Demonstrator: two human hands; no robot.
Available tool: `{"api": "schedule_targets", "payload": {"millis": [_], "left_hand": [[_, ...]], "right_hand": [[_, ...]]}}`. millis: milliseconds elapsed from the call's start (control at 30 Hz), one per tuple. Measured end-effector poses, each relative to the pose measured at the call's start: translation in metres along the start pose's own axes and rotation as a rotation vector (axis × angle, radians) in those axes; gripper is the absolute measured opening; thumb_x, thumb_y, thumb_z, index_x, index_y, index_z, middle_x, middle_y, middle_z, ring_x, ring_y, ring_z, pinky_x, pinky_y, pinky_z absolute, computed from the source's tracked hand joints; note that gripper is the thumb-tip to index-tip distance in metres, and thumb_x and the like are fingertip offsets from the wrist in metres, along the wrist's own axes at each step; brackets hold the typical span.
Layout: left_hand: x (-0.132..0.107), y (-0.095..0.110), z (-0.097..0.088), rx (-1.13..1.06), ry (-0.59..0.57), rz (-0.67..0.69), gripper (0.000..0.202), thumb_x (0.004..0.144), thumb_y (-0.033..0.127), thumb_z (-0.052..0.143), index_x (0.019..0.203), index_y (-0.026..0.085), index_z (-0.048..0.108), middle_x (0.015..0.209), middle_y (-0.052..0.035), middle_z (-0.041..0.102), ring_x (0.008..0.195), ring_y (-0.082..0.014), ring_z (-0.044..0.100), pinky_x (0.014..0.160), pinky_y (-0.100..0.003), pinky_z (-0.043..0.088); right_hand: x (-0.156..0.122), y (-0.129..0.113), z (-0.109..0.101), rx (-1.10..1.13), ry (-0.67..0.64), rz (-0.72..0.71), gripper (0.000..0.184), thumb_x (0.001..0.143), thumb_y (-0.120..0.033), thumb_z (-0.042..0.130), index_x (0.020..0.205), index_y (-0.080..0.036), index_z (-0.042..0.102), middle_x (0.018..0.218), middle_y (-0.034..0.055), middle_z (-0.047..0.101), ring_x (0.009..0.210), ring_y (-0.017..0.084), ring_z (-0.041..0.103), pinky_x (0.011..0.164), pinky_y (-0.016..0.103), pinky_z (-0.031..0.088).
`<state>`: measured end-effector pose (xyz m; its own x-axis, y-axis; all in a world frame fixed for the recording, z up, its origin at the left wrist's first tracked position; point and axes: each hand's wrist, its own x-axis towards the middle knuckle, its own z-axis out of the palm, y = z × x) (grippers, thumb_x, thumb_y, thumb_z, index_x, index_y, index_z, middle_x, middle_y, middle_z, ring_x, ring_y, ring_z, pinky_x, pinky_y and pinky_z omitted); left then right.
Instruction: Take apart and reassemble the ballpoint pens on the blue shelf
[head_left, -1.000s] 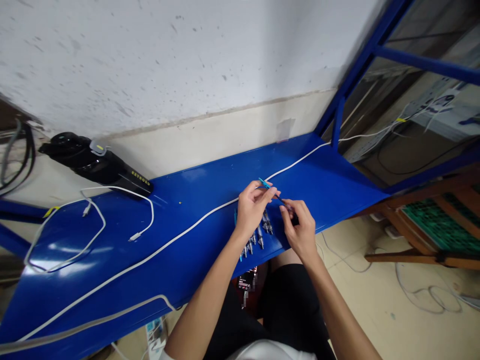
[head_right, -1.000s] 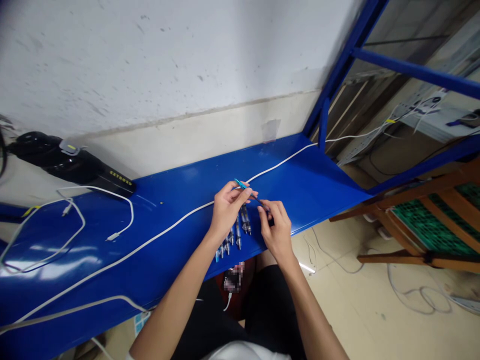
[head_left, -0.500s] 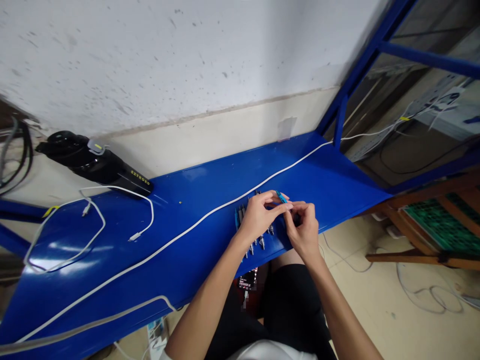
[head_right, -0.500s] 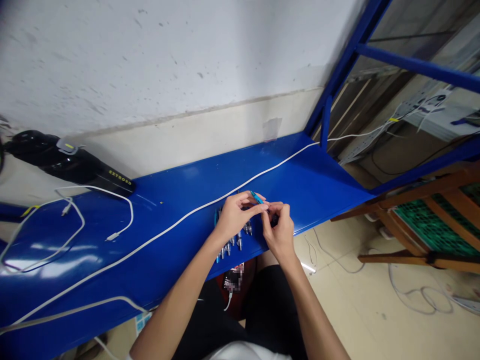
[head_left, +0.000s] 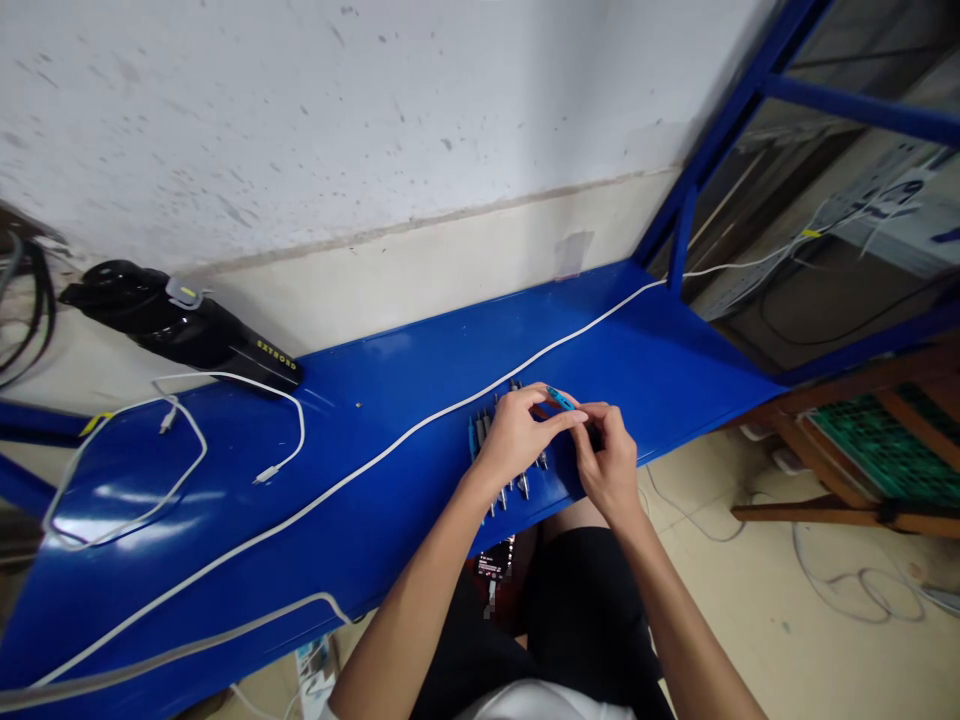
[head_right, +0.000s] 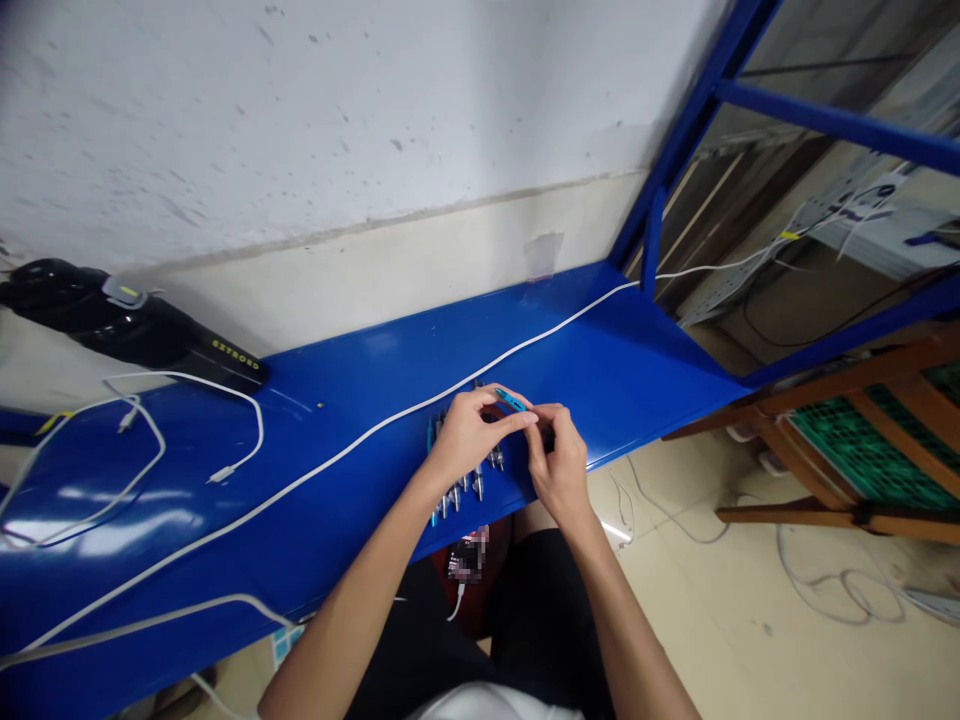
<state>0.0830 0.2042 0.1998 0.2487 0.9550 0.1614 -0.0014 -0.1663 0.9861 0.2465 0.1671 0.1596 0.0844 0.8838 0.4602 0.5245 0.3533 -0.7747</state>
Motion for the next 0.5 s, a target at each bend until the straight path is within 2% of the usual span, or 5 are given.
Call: {"api": "schedule_targets", "payload": {"millis": [100,267,367,433,500], "left_hand": [[0.0003,0.0006,-0.0012,0.007,0.003,0.002,0.023,0.097,0.043,0.079,0.100,0.021,0.086,0.109,-0.0087,0.082,0.100,-0.0235,0.078,0.088,-0.034,0.059],[0.0003,0.0012,-0.0017,0.006,0.004,0.014,0.022,0.098,0.042,0.078,0.098,0.022,0.086,0.109,-0.0087,0.082,0.101,-0.0237,0.077,0.090,-0.035,0.059],[0.0006,0.0008,-0.0021,-0.008,0.008,0.006,0.020,0.097,0.040,0.079,0.100,0.022,0.086,0.109,-0.0091,0.082,0.101,-0.0242,0.077,0.088,-0.035,0.059],[0.0009,0.0005,-0.0024,-0.031,0.018,0.001,0.021,0.097,0.041,0.080,0.101,0.021,0.086,0.109,-0.0097,0.082,0.101,-0.0243,0.077,0.088,-0.035,0.059],[0.0012,0.0002,-0.0025,-0.060,0.022,-0.003,0.022,0.096,0.042,0.081,0.101,0.021,0.087,0.109,-0.0099,0.082,0.100,-0.0240,0.078,0.088,-0.035,0.060]], "right_hand": [[0.0007,-0.0019,-0.0006,-0.015,-0.031,-0.021,0.006,0.111,-0.029,0.058,0.110,-0.025,0.063,0.097,0.0034,0.069,0.083,0.020,0.066,0.077,0.034,0.052],[-0.0001,0.0008,0.0009,0.044,-0.003,0.035,0.014,0.106,-0.033,0.067,0.113,-0.025,0.058,0.103,0.0049,0.069,0.084,0.021,0.067,0.075,0.035,0.053],[0.0010,0.0001,-0.0007,0.056,-0.050,-0.007,0.007,0.111,-0.033,0.059,0.110,-0.026,0.061,0.108,0.0074,0.071,0.095,0.024,0.070,0.084,0.039,0.055],[0.0017,-0.0017,-0.0021,0.023,-0.102,-0.034,0.014,0.114,-0.032,0.052,0.112,-0.026,0.065,0.107,0.0078,0.073,0.096,0.025,0.070,0.086,0.040,0.056],[0.0017,-0.0032,-0.0027,0.009,-0.104,-0.026,0.016,0.114,-0.034,0.052,0.118,-0.026,0.066,0.109,0.0084,0.073,0.094,0.025,0.070,0.085,0.041,0.056]]}}
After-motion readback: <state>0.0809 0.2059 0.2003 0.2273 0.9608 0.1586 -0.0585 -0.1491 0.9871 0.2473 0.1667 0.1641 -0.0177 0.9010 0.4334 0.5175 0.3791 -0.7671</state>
